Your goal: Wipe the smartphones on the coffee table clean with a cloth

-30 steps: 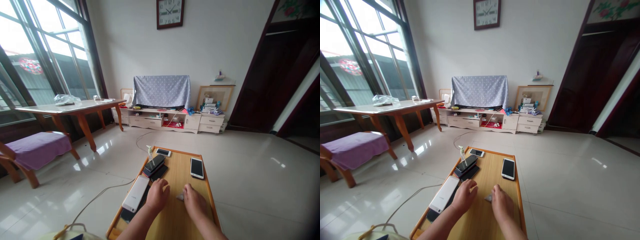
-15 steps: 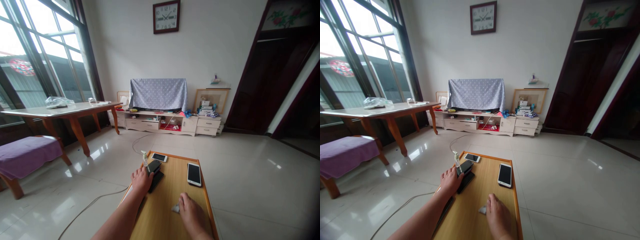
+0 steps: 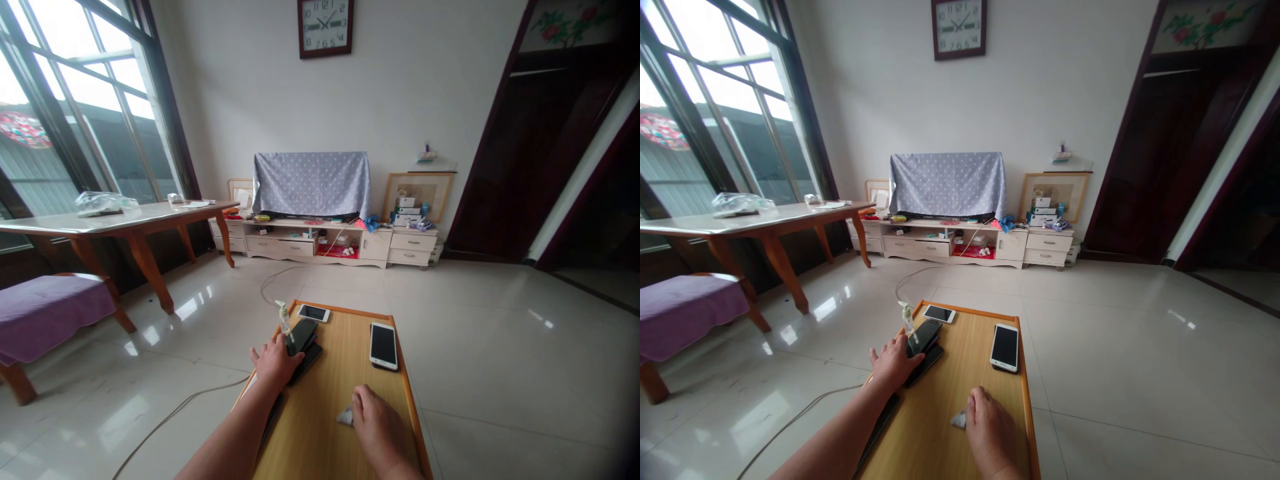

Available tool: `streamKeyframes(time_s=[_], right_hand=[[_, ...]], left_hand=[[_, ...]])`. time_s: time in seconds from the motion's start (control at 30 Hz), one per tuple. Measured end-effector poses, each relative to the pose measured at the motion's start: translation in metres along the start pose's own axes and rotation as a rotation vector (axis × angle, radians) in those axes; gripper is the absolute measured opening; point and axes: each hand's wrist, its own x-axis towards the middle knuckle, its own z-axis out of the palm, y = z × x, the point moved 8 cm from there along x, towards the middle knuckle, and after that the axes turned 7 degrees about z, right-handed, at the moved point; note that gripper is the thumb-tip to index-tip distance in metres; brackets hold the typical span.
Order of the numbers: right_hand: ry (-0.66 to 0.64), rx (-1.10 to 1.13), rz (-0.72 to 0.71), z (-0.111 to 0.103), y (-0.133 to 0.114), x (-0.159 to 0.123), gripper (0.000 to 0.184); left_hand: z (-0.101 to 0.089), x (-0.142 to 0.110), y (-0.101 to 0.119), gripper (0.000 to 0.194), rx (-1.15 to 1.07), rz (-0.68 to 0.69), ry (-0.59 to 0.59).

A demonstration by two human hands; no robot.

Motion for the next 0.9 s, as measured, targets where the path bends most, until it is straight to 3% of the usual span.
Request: streamKeyframes(time_s=[0.17, 0.47, 0.67, 0.9], right_hand=[[0.002, 0.01, 0.004, -0.002, 0.001, 0.001, 0.027], [0.034, 0.027, 0.01, -0.004, 0.004, 0.002, 0.026], [0.012, 0.021, 0.041, -0.008, 0.005, 0.002, 0.025], [0.007, 0.012, 0.048, -0.017, 0.002, 0.001, 0.022]], left_hand=[[-0.002, 0.0, 0.005, 0.062, 0.011, 0.009, -0.015], [-0.011, -0.007, 0.021, 0.031, 0.039, 0.164, -0.055], [-0.011, -0.011, 0.025, 0.03, 0.044, 0.169, -0.09], [-0.01, -0.015, 0.012, 0.032, -0.008, 0.126, -0.1]])
